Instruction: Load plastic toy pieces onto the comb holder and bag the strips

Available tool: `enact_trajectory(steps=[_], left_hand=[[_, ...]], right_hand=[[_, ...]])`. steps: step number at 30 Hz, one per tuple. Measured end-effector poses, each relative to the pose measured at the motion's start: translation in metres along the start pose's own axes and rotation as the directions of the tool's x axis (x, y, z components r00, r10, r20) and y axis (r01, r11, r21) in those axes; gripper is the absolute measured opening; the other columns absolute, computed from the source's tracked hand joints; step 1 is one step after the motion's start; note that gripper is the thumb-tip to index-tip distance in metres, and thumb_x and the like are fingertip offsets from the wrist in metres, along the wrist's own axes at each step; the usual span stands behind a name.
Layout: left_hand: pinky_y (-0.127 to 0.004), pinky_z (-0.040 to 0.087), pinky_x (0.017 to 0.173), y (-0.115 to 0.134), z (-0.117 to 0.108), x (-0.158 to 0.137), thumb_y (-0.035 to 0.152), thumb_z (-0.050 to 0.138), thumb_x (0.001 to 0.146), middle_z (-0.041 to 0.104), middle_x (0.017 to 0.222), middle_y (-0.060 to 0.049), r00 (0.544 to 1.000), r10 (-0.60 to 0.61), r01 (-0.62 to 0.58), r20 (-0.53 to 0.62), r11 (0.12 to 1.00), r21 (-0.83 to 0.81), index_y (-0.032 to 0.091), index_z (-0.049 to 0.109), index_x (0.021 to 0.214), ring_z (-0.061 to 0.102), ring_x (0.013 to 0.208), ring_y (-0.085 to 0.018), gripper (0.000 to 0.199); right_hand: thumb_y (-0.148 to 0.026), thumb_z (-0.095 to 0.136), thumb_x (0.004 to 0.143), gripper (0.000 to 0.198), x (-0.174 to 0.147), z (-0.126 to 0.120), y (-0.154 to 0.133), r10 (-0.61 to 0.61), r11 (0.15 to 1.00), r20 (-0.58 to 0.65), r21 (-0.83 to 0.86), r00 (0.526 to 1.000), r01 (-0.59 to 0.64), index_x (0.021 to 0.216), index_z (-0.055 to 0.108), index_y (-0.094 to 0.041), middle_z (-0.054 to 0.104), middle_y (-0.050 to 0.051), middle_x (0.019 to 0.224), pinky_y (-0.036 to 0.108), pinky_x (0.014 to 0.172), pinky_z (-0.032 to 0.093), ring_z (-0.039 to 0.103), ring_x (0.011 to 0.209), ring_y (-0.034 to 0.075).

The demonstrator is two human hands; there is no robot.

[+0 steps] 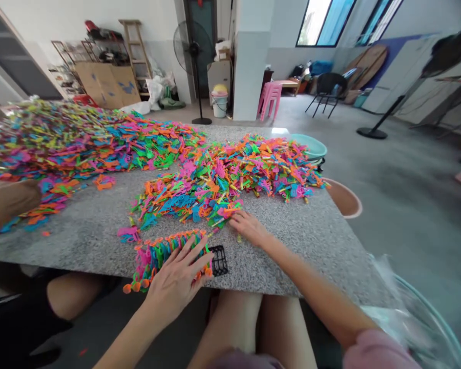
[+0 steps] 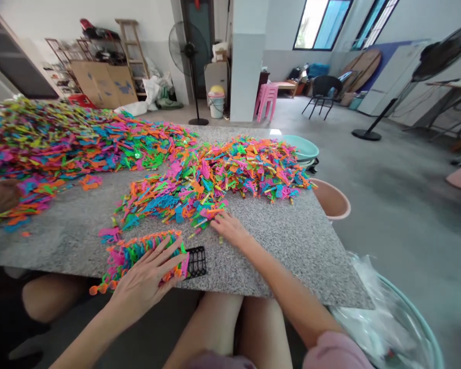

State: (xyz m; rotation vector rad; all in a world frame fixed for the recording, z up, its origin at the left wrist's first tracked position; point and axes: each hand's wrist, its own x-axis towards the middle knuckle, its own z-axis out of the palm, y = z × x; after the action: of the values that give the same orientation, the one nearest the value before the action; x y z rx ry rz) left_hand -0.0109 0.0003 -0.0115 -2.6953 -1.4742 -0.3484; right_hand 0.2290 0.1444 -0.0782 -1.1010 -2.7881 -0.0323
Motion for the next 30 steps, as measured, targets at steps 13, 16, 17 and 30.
enact_trajectory(steps=[13,16,17,30], left_hand=[[-0.050,0.047,0.102,-0.004,-0.001,0.001,0.042,0.045,0.098,0.040,0.152,-0.004,1.000,0.008,-0.008,0.016,1.000,0.012,0.029,0.059,0.128,0.038,0.140,-0.031,0.036],[-0.050,0.047,0.103,-0.005,-0.005,0.002,0.044,0.045,0.098,0.037,0.154,-0.005,0.998,0.017,-0.018,0.059,1.000,0.016,0.029,0.057,0.130,0.036,0.141,-0.031,0.038],[-0.050,0.046,0.104,-0.005,-0.006,0.002,0.044,0.045,0.098,0.036,0.155,-0.005,0.997,0.020,-0.021,0.073,1.000,0.013,0.029,0.057,0.131,0.035,0.141,-0.031,0.038],[-0.051,0.043,0.107,-0.004,-0.006,0.000,0.044,0.046,0.097,0.034,0.156,-0.003,0.997,0.008,-0.007,0.081,1.000,-0.005,0.030,0.057,0.130,0.032,0.143,-0.031,0.038]], right_hand=[[-0.048,0.077,0.068,0.051,-0.076,-0.002,0.035,0.741,0.650,0.073,0.173,0.667,-0.740,0.103,0.062,-0.014,0.065,0.013,0.103,0.033,0.075,0.048,0.064,0.090,0.026],[-0.047,0.083,0.061,0.055,-0.064,-0.004,0.047,0.713,0.646,0.221,0.162,0.665,-0.746,0.100,0.061,-0.015,0.066,0.008,0.094,0.027,0.067,0.044,0.063,0.083,0.022],[-0.046,0.083,0.061,0.055,-0.062,-0.006,0.054,0.702,0.645,0.252,0.172,0.666,-0.744,0.100,0.061,-0.015,0.067,0.006,0.090,0.026,0.065,0.042,0.063,0.081,0.020],[-0.027,0.071,0.071,0.027,-0.073,-0.011,0.024,0.662,0.464,0.198,0.649,0.723,-0.603,0.092,0.056,-0.019,0.066,-0.001,0.071,0.023,0.059,0.041,0.059,0.062,0.013]])
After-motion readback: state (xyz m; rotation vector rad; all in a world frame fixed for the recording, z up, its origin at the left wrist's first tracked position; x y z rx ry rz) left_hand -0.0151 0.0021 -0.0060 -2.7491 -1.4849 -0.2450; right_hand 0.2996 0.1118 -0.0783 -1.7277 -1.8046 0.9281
